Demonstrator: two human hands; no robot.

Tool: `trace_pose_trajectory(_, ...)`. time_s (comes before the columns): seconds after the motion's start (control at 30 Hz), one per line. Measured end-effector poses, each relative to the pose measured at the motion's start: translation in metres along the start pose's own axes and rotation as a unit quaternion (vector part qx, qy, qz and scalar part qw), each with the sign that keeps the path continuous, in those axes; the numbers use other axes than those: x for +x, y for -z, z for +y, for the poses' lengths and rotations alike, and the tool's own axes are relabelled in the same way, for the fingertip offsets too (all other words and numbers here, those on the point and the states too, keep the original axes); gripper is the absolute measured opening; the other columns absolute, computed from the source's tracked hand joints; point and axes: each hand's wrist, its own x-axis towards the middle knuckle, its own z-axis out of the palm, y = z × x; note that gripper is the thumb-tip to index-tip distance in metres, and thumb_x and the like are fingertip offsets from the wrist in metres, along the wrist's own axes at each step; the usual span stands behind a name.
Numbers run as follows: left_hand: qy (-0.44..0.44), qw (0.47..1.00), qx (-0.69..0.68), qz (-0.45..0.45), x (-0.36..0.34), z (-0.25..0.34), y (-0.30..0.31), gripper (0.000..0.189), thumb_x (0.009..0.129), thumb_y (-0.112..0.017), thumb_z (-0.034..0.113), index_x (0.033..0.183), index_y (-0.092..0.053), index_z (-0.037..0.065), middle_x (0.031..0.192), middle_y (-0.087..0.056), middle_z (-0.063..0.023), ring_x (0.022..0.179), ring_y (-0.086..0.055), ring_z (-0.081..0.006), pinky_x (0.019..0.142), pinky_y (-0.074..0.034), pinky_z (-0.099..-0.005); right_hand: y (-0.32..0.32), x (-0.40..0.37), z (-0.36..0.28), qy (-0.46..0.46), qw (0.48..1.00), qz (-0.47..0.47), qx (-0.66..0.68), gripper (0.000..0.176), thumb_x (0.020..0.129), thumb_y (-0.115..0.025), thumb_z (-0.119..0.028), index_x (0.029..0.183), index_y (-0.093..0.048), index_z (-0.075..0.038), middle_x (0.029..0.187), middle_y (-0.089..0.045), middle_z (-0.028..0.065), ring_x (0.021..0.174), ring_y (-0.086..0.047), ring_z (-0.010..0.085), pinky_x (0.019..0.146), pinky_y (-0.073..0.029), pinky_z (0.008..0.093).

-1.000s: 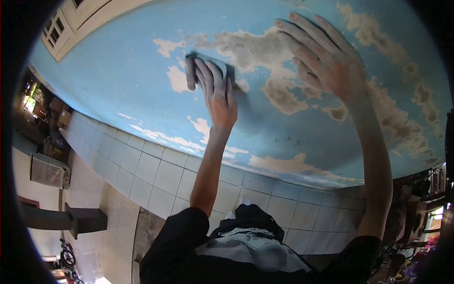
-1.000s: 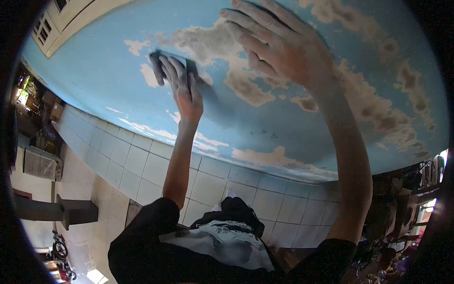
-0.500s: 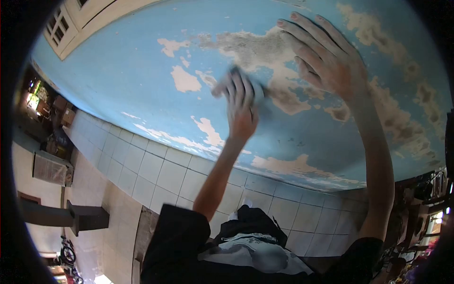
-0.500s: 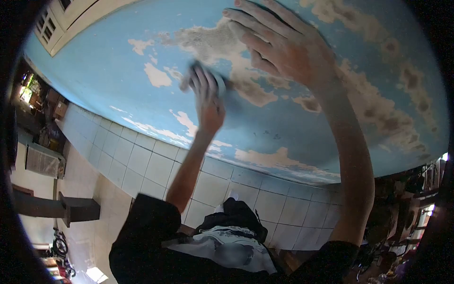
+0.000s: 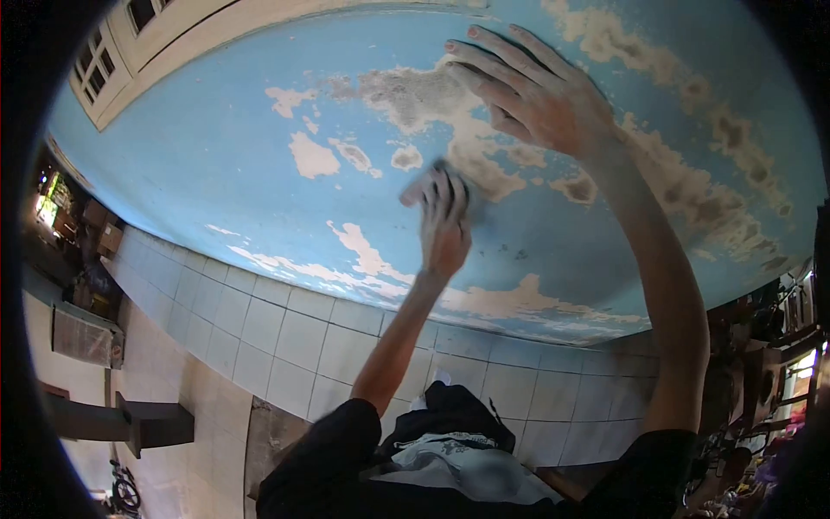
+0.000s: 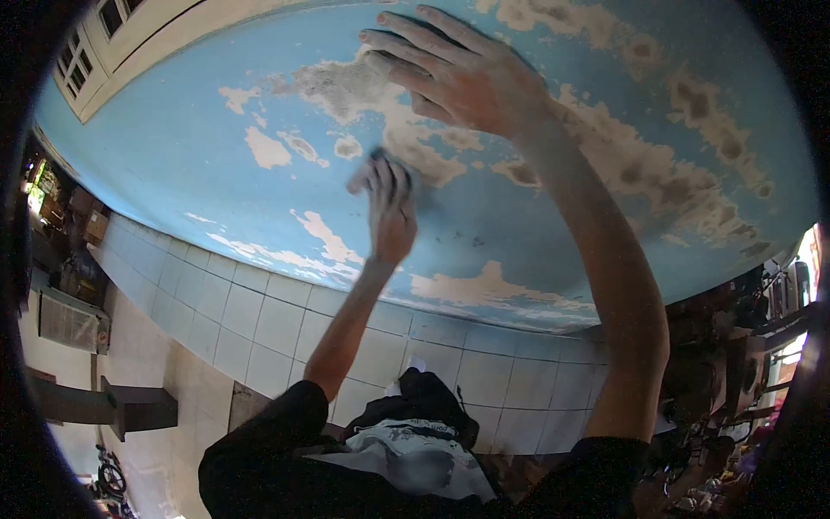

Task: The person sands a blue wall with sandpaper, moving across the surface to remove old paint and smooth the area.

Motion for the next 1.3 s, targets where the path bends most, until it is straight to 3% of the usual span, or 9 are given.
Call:
trace_pose_trajectory(0.2, -0.025, 0.989, -0.027, 0.145, 0.057, 0.009, 0.054, 0.053, 0.088, -0.042, 0.003, 0.138, -0.031, -0.008, 0.147, -0.019, -0.0322, 0.137, -0.013, -0.051, 0.109, -0.015, -0.0596, 0.005, 0.001, -0.005, -0.019, 1.0, -0.024, 0.007, 0.061, 0.086, -0.056, -0.044, 0.14, -0.039, -0.023, 0.151, -0.028, -0.0084, 0.139, -0.025, 0.0129, 0.119, -0.017, 0.0353)
trace_pose_trajectory(0.27, -0.002, 0.999, -0.046, -0.006, -0.005, 0.006, 0.018, 0.05, 0.092, -0.04, 0.006, 0.139, -0.03, -0.009, 0.147, -0.018, -0.0323, 0.137, -0.012, -0.0502, 0.111, -0.014, -0.0578, 0.002, 0.0, -0.002, -0.006, 0.999, -0.031, 0.011, 0.062, 0.085, -0.056, -0.044, 0.14, -0.039, -0.023, 0.151, -0.028, -0.0084, 0.139, -0.025, 0.0128, 0.119, -0.016, 0.0351)
trace_pose_trajectory(0.37, 0.007, 0.999, -0.03, -0.02, -0.023, -0.004, 0.007, 0.047, 0.094, -0.038, 0.005, 0.139, -0.03, -0.008, 0.147, -0.018, -0.0336, 0.137, -0.013, -0.0508, 0.111, -0.013, -0.0577, 0.016, 0.004, 0.009, 0.017, 0.998, -0.042, 0.047, 0.055, 0.086, -0.055, -0.039, 0.135, -0.043, -0.016, 0.146, -0.035, -0.0006, 0.136, -0.03, 0.0189, 0.116, -0.02, 0.0389)
trace_pose_trajectory(0.53, -0.032, 0.979, -0.052, 0.197, 0.092, 0.005, 0.077, 0.049, 0.095, -0.035, 0.004, 0.14, -0.024, -0.01, 0.147, -0.014, -0.0351, 0.137, -0.011, -0.0512, 0.111, -0.013, -0.0568, 0.02, 0.004, 0.006, 0.028, 0.997, -0.073, 0.012, 0.057, 0.088, -0.05, -0.047, 0.134, -0.044, -0.016, 0.147, -0.035, 0.0006, 0.137, -0.029, 0.0201, 0.117, -0.015, 0.0397)
trace_pose_trajectory(0.77, 0.026, 0.989, -0.142, 0.034, -0.029, -0.005, 0.018, 0.057, 0.087, -0.039, -0.003, 0.141, -0.025, -0.009, 0.148, -0.015, -0.0331, 0.137, -0.013, -0.0516, 0.111, -0.012, -0.0581, 0.006, 0.001, 0.0, 0.014, 0.999, -0.036, 0.0, 0.057, 0.086, -0.054, -0.043, 0.136, -0.043, -0.018, 0.146, -0.035, -0.0025, 0.137, -0.03, 0.0171, 0.117, -0.02, 0.0372)
trace_pose_trajectory(1.0, 0.013, 0.987, -0.072, 0.142, 0.031, -0.009, 0.036, 0.062, 0.082, -0.049, -0.004, 0.14, -0.029, -0.007, 0.148, -0.022, -0.0276, 0.137, -0.017, -0.0492, 0.112, -0.015, -0.0576, 0.018, 0.008, 0.007, 0.032, 0.999, -0.015, 0.029, 0.056, 0.085, -0.054, -0.043, 0.131, -0.047, -0.012, 0.14, -0.044, 0.0031, 0.132, -0.036, 0.0214, 0.114, -0.024, 0.0386)
trace_pose_trajectory(1.07, -0.16, 0.986, 0.016, -0.048, 0.011, -0.004, 0.034, 0.064, 0.078, -0.054, -0.004, 0.139, -0.033, -0.006, 0.148, -0.027, -0.0208, 0.136, -0.02, -0.0477, 0.111, -0.022, -0.0563, 0.022, 0.006, 0.008, 0.036, 0.999, -0.029, 0.017, 0.056, 0.085, -0.054, -0.043, 0.131, -0.047, -0.012, 0.14, -0.043, 0.0033, 0.132, -0.036, 0.0215, 0.114, -0.024, 0.0386)
trace_pose_trajectory(1.23, -0.037, 0.983, -0.066, 0.165, 0.035, -0.032, 0.053, 0.067, 0.076, -0.048, -0.013, 0.14, -0.032, -0.006, 0.151, -0.022, -0.0229, 0.138, -0.017, -0.0465, 0.112, -0.018, -0.053, 0.023, 0.007, 0.008, 0.034, 0.998, -0.051, -0.004, 0.056, 0.085, -0.054, -0.043, 0.131, -0.048, -0.011, 0.142, -0.042, 0.0037, 0.133, -0.035, 0.0217, 0.114, -0.025, 0.0391)
trace_pose_trajectory(1.3, -0.047, 0.991, -0.098, 0.074, 0.023, -0.009, 0.041, 0.069, 0.076, -0.053, -0.009, 0.141, -0.035, 0.001, 0.151, -0.025, -0.0154, 0.137, -0.019, -0.0466, 0.109, -0.019, -0.0616, 0.024, 0.007, 0.008, 0.035, 0.998, -0.04, 0.035, 0.055, 0.085, -0.055, -0.042, 0.13, -0.049, -0.011, 0.142, -0.041, 0.0034, 0.134, -0.034, 0.0209, 0.115, -0.024, 0.0393)
